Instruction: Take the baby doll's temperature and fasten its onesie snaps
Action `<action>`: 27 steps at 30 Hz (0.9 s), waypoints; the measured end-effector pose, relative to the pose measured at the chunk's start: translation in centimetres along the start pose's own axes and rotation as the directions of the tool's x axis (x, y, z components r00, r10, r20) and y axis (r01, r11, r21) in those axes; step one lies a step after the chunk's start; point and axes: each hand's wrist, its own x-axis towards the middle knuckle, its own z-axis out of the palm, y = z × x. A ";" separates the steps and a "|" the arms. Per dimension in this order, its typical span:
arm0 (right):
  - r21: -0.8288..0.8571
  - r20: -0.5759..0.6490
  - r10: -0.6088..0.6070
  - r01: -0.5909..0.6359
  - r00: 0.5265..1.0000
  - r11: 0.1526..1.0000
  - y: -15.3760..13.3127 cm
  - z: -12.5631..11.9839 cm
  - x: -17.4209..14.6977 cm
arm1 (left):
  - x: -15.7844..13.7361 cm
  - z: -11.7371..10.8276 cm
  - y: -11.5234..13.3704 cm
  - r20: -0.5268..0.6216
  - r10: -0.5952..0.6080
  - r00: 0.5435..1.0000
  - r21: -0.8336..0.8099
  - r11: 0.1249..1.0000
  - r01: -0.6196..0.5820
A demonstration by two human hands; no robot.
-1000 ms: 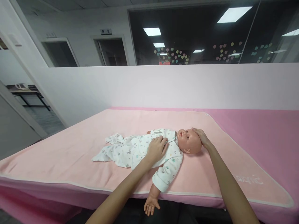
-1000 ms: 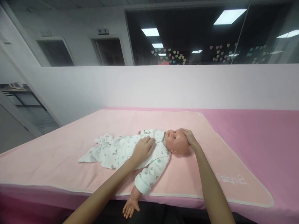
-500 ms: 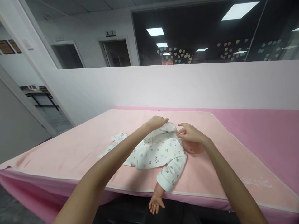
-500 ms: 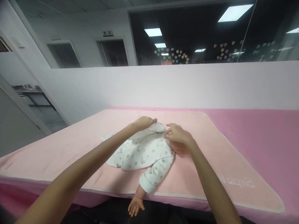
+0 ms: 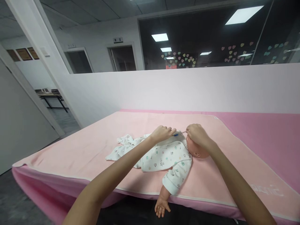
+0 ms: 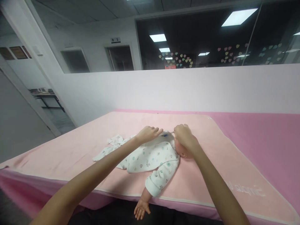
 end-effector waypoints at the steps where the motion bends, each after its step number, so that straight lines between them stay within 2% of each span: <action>1: 0.021 -0.012 -0.021 0.021 1.000 1.000 0.7 -1.1 -0.8 | -0.5 0.2 0.9 -0.013 0.005 1.000 -0.017 1.000 -0.005; 3: 0.096 -0.099 0.005 0.005 0.995 0.995 2.0 -3.2 -2.5 | -1.4 0.5 2.8 -0.029 0.037 0.999 -0.038 0.999 -0.038; 7: 0.263 -0.268 0.177 -0.105 0.947 0.959 3.2 -5.9 -5.4 | -2.8 0.8 5.4 -0.056 0.094 0.994 -0.080 0.992 -0.098; 9: 0.322 -0.312 0.220 -0.115 0.924 0.940 2.9 -6.2 -6.3 | -3.1 0.5 5.7 -0.104 0.017 0.994 -0.136 0.990 -0.031; 12: 0.385 -0.349 0.266 -0.121 0.899 0.915 1.8 -5.8 -7.8 | -2.8 -0.3 5.3 -0.176 -0.227 0.958 -0.285 0.943 0.171; 14: 0.420 -0.346 0.305 -0.144 0.887 0.896 1.1 -4.9 -9.6 | -2.0 -0.6 4.9 -0.152 -0.407 0.901 -0.442 0.843 0.306; 16: 0.434 -0.323 0.348 -0.189 0.880 0.881 0.8 -3.4 -12.2 | -0.7 -0.4 4.7 -0.070 -0.510 0.858 -0.609 0.702 0.368; 19: 0.367 -0.238 0.380 -0.279 0.894 0.887 1.3 -0.5 -17.0 | 1.0 0.9 4.9 0.043 -0.482 0.875 -0.776 0.535 0.333; 23: 0.187 -0.193 0.317 -0.283 0.928 0.941 2.7 2.7 -22.7 | 1.5 2.6 5.4 0.143 -0.385 0.912 -0.858 0.411 0.308; 25: 0.121 -0.176 0.321 -0.303 0.931 0.945 3.0 3.4 -24.2 | 1.2 3.1 5.5 0.155 -0.359 0.920 -0.897 0.338 0.283; 27: 0.072 -0.207 0.333 -0.325 0.920 0.943 2.5 3.5 -24.4 | 0.9 3.3 5.4 0.163 -0.358 0.919 -0.930 0.255 0.264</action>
